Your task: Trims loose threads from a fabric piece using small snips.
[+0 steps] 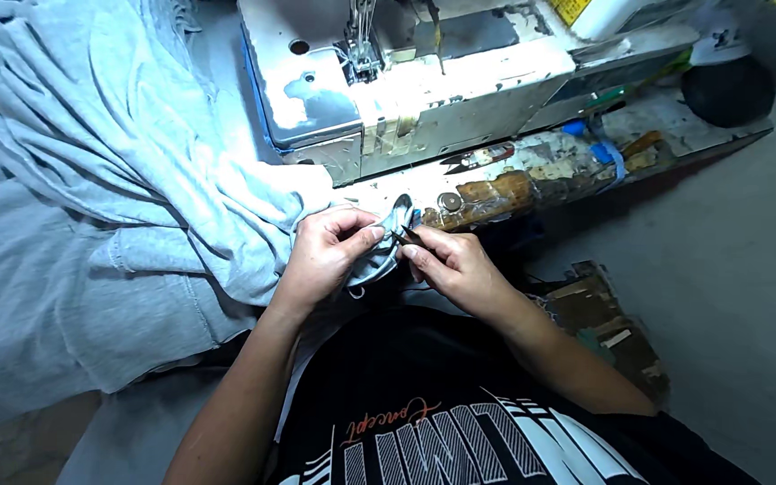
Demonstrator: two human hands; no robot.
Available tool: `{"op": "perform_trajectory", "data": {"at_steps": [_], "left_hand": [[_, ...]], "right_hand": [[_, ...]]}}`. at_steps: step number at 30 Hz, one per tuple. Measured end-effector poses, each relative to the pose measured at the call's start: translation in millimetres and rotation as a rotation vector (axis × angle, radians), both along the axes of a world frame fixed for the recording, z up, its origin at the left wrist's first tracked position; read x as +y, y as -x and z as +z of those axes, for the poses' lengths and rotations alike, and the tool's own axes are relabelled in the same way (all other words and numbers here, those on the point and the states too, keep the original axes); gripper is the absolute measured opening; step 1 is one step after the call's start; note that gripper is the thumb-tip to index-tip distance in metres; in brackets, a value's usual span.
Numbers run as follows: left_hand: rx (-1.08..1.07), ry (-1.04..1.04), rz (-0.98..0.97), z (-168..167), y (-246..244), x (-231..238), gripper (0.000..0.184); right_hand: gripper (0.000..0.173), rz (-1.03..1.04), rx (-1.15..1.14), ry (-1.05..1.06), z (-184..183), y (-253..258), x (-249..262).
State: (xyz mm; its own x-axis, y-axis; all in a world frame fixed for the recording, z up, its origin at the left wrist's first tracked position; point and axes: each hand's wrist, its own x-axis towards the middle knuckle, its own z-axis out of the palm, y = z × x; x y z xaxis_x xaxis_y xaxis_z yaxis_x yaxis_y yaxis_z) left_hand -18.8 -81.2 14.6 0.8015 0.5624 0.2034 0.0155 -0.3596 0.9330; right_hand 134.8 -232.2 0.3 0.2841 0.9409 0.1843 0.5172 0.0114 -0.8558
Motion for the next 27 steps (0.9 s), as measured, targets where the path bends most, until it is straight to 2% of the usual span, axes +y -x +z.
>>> {"op": "perform_trajectory", "data": {"at_steps": [5, 15, 27], "left_hand": [[0.004, -0.001, 0.003, 0.3, 0.6, -0.8, 0.008], [0.029, -0.017, -0.044, -0.9, -0.7, 1.2, 0.009], [0.000, 0.062, -0.030, 1.1, -2.0, 3.2, 0.008]], "right_hand": [[0.022, -0.007, 0.028, 0.025, 1.1, 1.6, -0.2], [0.022, 0.121, 0.153, -0.089, 3.2, 7.9, 7.5], [0.022, 0.024, 0.079, -0.008, 1.8, 2.4, -2.1]]}}
